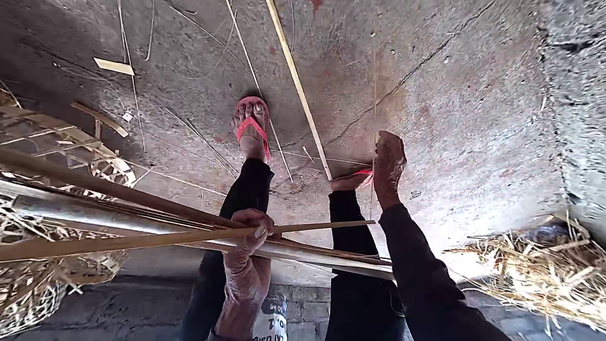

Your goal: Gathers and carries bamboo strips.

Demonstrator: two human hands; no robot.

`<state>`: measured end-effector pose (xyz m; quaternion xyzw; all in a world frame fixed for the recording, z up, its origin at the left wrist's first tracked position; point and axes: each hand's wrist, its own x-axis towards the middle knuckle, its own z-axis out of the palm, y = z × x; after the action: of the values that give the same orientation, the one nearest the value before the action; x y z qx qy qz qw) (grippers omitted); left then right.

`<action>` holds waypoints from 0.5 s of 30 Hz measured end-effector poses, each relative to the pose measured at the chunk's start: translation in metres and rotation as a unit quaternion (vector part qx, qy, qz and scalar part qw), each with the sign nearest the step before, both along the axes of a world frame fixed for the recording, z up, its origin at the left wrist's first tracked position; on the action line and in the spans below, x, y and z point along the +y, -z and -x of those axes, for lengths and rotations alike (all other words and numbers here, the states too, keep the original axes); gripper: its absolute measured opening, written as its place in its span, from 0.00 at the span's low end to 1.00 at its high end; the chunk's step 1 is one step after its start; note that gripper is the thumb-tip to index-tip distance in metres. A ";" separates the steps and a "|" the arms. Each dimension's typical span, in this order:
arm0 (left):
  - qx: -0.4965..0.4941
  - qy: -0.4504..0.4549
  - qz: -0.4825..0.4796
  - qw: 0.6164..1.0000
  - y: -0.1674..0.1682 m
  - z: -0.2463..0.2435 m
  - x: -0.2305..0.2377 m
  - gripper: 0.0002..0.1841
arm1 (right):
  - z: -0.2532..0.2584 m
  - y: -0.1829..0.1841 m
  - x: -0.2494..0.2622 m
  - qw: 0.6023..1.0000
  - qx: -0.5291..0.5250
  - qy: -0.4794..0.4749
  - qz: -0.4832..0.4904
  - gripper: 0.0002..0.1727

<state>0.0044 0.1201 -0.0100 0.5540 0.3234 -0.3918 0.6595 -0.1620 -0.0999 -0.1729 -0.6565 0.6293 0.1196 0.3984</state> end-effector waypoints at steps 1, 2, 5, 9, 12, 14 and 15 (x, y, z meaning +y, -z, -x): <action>0.001 -0.001 0.003 1.000 0.000 0.000 0.000 0.11 | 0.003 -0.001 0.002 0.999 0.007 0.012 0.037 0.22; 0.002 0.001 0.005 1.000 0.000 0.001 0.001 0.10 | 0.008 0.001 0.002 0.998 0.017 0.030 0.046 0.23; 0.001 0.009 0.007 1.000 0.000 0.003 0.000 0.10 | 0.016 0.010 0.001 0.988 0.034 0.082 -0.124 0.30; 0.001 -0.011 -0.009 1.000 0.000 0.005 -0.001 0.04 | -0.011 -0.025 0.033 0.941 -0.108 0.104 -0.303 0.30; -0.026 0.014 -0.050 0.998 0.001 0.003 0.003 0.04 | -0.024 -0.056 0.064 0.935 -0.250 -0.005 -0.253 0.22; -0.030 0.015 -0.068 0.997 0.000 0.000 0.004 0.07 | -0.023 -0.068 0.082 0.907 -0.306 -0.108 -0.268 0.17; -0.026 -0.004 -0.069 0.997 0.000 -0.001 0.004 0.09 | -0.018 -0.073 0.091 0.887 -0.325 -0.141 -0.296 0.16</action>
<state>0.0056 0.1237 -0.0100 0.6074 0.3344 -0.3511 0.6293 -0.1437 -0.0091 -0.1004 -0.5916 0.3009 0.1350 0.7357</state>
